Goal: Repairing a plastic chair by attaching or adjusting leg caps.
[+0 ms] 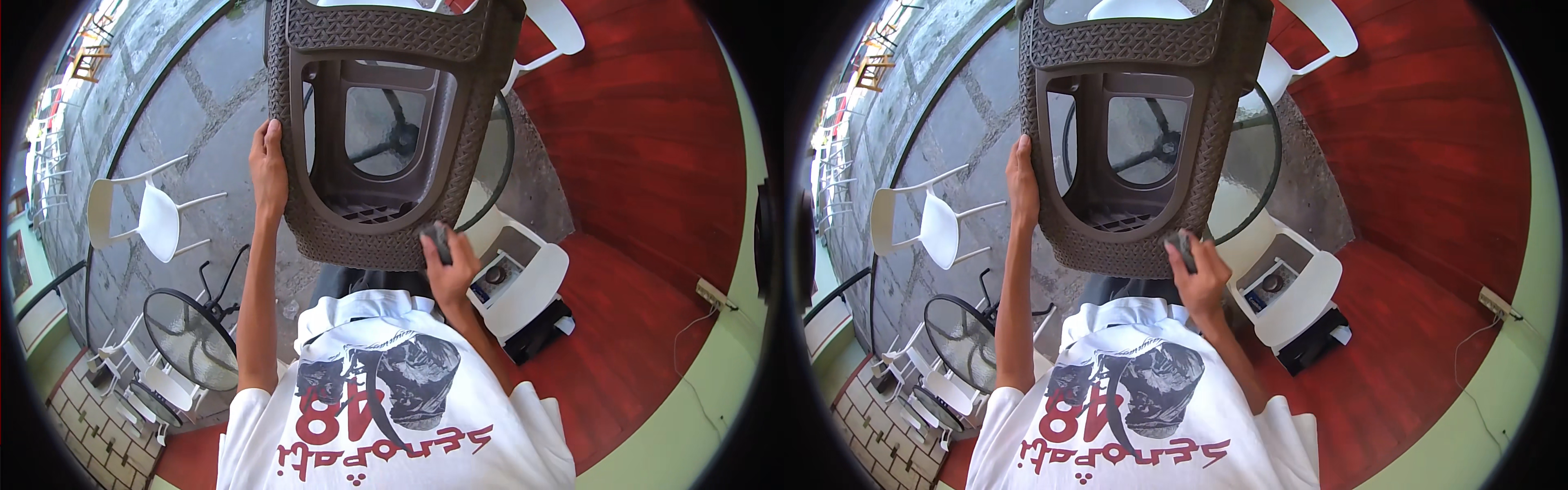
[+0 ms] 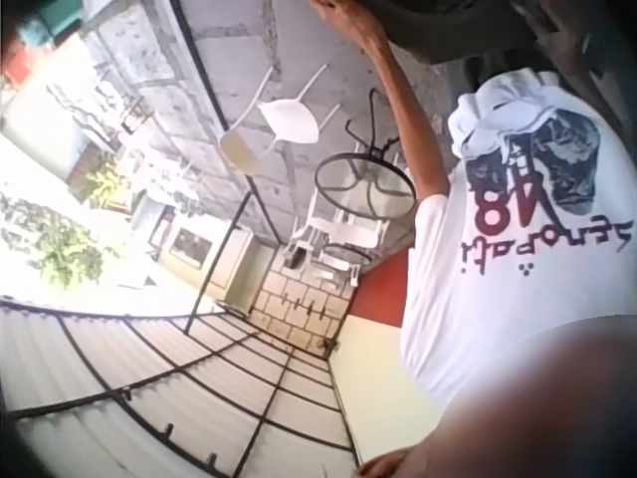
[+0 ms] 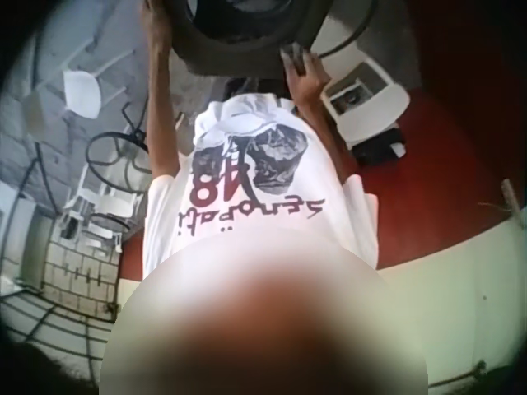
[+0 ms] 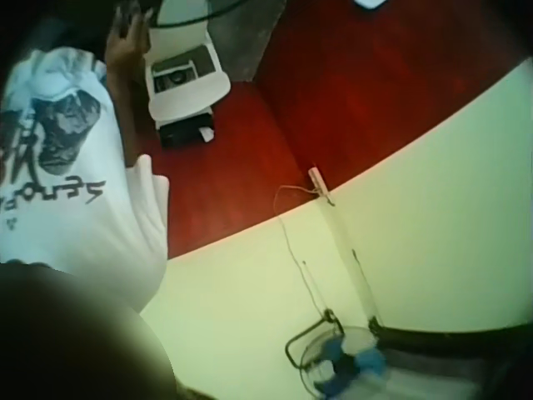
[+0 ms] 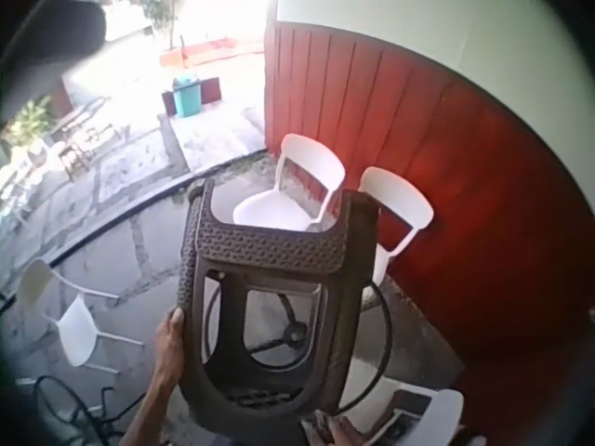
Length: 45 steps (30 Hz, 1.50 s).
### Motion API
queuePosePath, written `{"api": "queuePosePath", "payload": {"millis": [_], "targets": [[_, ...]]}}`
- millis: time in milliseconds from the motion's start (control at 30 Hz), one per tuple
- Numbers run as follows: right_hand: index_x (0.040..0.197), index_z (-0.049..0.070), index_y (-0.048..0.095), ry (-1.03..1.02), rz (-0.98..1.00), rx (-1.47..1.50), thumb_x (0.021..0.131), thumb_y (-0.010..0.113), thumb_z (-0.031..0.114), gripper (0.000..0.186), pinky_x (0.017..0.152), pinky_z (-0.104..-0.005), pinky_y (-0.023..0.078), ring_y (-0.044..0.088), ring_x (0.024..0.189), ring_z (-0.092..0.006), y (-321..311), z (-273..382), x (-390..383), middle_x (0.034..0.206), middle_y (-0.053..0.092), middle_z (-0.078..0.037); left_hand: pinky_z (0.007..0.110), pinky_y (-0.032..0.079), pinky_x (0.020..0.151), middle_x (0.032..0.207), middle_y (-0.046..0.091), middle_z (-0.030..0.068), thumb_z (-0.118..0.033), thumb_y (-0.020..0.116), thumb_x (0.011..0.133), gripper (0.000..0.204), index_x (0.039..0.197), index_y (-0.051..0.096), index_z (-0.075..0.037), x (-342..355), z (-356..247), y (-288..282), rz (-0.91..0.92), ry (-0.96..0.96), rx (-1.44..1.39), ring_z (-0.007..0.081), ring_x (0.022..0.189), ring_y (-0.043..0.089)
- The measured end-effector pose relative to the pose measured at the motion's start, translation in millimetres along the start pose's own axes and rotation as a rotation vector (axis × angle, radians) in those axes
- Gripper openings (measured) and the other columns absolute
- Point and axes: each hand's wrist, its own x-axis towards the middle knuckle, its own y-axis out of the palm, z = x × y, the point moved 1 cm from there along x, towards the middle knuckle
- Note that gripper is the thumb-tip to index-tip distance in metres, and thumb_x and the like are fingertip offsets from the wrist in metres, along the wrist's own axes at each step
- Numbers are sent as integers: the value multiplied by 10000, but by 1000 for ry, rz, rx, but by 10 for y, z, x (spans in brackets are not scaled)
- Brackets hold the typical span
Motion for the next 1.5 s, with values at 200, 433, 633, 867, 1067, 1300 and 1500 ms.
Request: {"api": "queuePosePath", "payload": {"millis": [200, 433, 633, 867, 1067, 1300, 1500], "targets": [[1047, -34, 707, 85, -133, 4, 887, 814, 147, 264, 617, -362, 513, 647, 656, -238, 79, 105, -500, 792, 667, -130, 317, 441, 928, 1057, 636, 121, -579, 508, 1033, 694, 1214, 622, 81, 4, 19, 8, -25, -18, 1, 191, 993, 565], [1034, -8, 727, 254, -303, 71, 913, 795, 183, 235, 652, -338, 536, 691, 707, -202, 528, 406, -679, 834, 728, -103, 313, 427, 765, 869, 536, 51, -638, 539, 994, 725, 1049, 634, 79, -99, 18, 119, 26, -72, -134, 153, 823, 490], [1041, -8, 731, 195, -411, 30, 888, 825, 176, 257, 687, -316, 541, 688, 720, -187, 610, 506, -720, 869, 733, -100, 319, 451, 825, 932, 599, 77, -624, 532, 998, 723, 1099, 625, 85, -251, 72, 245, -11, -46, -226, 171, 876, 541], [1022, -26, 719, 464, -511, 189, 925, 795, 185, 245, 657, -287, 510, 609, 720, -90, 515, 289, -720, 835, 721, -37, 317, 503, 901, 1088, 697, 102, -607, 500, 1024, 693, 1228, 645, 38, -446, 174, 347, 162, -129, -608, 181, 960, 644], [981, -25, 705, 17, -213, 58, 890, 825, 173, 248, 619, -319, 511, 623, 684, -106, 813, 491, -870, 795, 714, -92, 318, 524, 941, 1177, 693, 98, -614, 483, 1023, 700, 1342, 598, -2, -493, 174, 303, 200, -134, -532, 198, 1011, 671], [931, -11, 682, 422, -627, 80, 948, 771, 248, 274, 608, -298, 472, 557, 672, -99, 200, 39, -346, 745, 657, -38, 313, 518, 897, 1118, 708, 113, -615, 507, 1016, 712, 1259, 647, 40, -593, 107, 328, 156, -108, -505, 191, 972, 668], [917, 9, 710, 120, -286, 50, 863, 838, 158, 204, 605, -363, 526, 678, 637, -294, 901, 681, -911, 770, 692, -147, 322, 528, 871, 1097, 714, 124, -610, 516, 1013, 710, 1243, 647, 49, -552, 191, 345, 124, -94, -499, 199, 939, 678]]}}
